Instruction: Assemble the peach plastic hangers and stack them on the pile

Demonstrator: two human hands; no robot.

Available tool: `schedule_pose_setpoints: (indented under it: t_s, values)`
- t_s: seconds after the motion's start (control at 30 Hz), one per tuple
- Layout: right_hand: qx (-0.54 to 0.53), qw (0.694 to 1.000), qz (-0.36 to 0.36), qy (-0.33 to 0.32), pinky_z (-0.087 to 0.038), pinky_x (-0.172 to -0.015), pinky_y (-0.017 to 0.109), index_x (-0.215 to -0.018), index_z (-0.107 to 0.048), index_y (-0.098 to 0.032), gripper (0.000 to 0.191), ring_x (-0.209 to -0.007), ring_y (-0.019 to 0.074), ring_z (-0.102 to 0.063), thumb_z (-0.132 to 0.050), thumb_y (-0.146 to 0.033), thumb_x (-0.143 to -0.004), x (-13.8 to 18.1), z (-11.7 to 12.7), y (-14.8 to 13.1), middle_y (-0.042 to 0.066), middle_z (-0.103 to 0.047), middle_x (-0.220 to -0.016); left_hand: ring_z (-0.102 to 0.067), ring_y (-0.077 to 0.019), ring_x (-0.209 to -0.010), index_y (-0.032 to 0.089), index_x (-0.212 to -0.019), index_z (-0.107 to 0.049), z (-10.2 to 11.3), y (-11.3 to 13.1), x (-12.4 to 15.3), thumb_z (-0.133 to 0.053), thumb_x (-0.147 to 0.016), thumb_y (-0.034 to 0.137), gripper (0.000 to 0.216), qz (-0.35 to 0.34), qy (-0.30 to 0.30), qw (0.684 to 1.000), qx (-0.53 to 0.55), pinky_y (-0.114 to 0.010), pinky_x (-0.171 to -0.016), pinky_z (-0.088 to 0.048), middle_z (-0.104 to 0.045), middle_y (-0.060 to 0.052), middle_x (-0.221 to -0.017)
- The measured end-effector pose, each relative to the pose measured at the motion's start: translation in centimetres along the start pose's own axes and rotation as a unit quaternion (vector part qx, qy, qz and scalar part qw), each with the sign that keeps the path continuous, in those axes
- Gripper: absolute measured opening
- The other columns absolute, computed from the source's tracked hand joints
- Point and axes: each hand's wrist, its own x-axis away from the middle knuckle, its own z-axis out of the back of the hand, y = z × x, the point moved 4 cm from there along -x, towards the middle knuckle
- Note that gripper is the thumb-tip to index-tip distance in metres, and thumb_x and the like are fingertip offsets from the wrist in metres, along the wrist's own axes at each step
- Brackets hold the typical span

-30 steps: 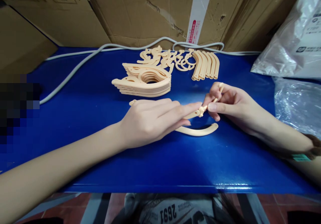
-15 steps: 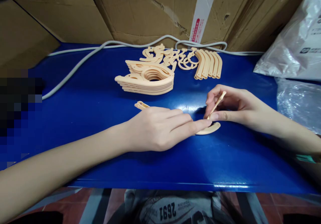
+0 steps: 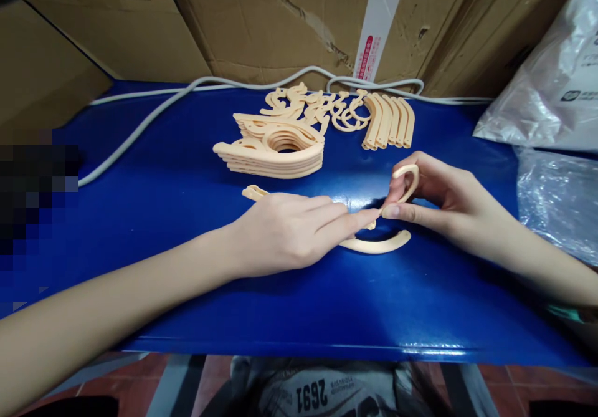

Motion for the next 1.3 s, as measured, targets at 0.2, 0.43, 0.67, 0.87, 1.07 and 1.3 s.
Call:
schedule_pose_setpoints:
  t_s: [0.2,0.43,0.67,0.87,1.07,1.3]
  values:
    - [0.004,1.0,0.015,0.014,-0.054,-0.07,0.032,-0.092,-0.064,-0.029,0.028,-0.072,0.017,-0.062,-0.087,-0.038,-0.078,0.3,0.1,-0.5,-0.003,-0.067,-0.079,-0.069,-0.0115,-0.071,0.01,-0.137,-0.055,0.8,0.0,-0.4,-0.049,-0.108,0.015,0.03,0.021,-0.007,1.0,-0.018,-0.025,-0.06,-0.048,-0.077,0.0,-0.089]
    - [0.044,0.998,0.029,0.028,-0.052,-0.068,0.033,-0.098,-0.065,-0.03,0.028,-0.07,0.0173,-0.059,-0.085,-0.04,-0.08,0.7,-0.3,-0.7,-0.002,-0.066,-0.082,-0.064,-0.012,-0.061,0.01,-0.129,-0.063,0.5,0.3,-0.3,-0.052,-0.104,0.01,0.027,0.016,-0.013,0.998,-0.064,-0.028,-0.052,-0.042,-0.073,0.003,-0.079]
    - [0.065,0.996,0.043,0.043,-0.054,-0.072,0.035,-0.111,-0.065,-0.035,0.031,-0.075,0.0194,-0.065,-0.081,-0.038,-0.085,1.7,-1.1,-0.9,-0.002,-0.069,-0.087,-0.07,-0.0158,-0.072,0.015,-0.119,-0.067,0.4,-0.2,-0.4,-0.05,-0.108,0.023,0.022,0.095,-0.037,0.995,0.01,-0.028,-0.056,-0.043,-0.075,0.0,-0.086]
    - [0.222,0.968,0.11,-0.036,-0.053,-0.073,0.037,-0.147,-0.054,-0.028,0.069,-0.088,0.0238,-0.066,-0.077,-0.052,-0.087,1.6,-2.0,-0.5,0.006,-0.07,-0.104,-0.069,-0.011,-0.076,0.017,-0.108,-0.062,0.8,-2.2,-0.5,-0.057,-0.105,0.023,0.009,0.259,-0.003,0.926,0.274,-0.022,-0.068,-0.053,-0.071,0.0,-0.094]
    - [0.423,0.859,0.267,-0.107,-0.047,-0.078,0.036,-0.112,-0.078,-0.02,0.028,-0.09,0.0215,-0.061,-0.055,-0.034,-0.104,2.1,-2.9,-1.0,0.012,-0.067,-0.107,-0.065,-0.0088,-0.064,0.017,-0.109,-0.055,-0.7,-2.5,-0.2,-0.062,-0.099,0.021,0.013,0.38,-0.008,0.756,0.534,-0.018,-0.054,-0.058,-0.063,0.001,-0.089]
    - [0.505,0.81,0.285,-0.091,-0.038,-0.083,0.04,-0.11,-0.076,-0.023,0.027,-0.09,0.0223,-0.055,-0.051,-0.018,-0.103,2.7,-2.8,-2.2,0.008,-0.065,-0.101,-0.057,-0.0073,-0.058,0.016,-0.109,-0.064,-1.3,-2.4,-0.4,-0.056,-0.105,0.033,0.02,0.406,-0.037,0.686,0.603,-0.016,-0.05,-0.053,-0.058,0.003,-0.077]
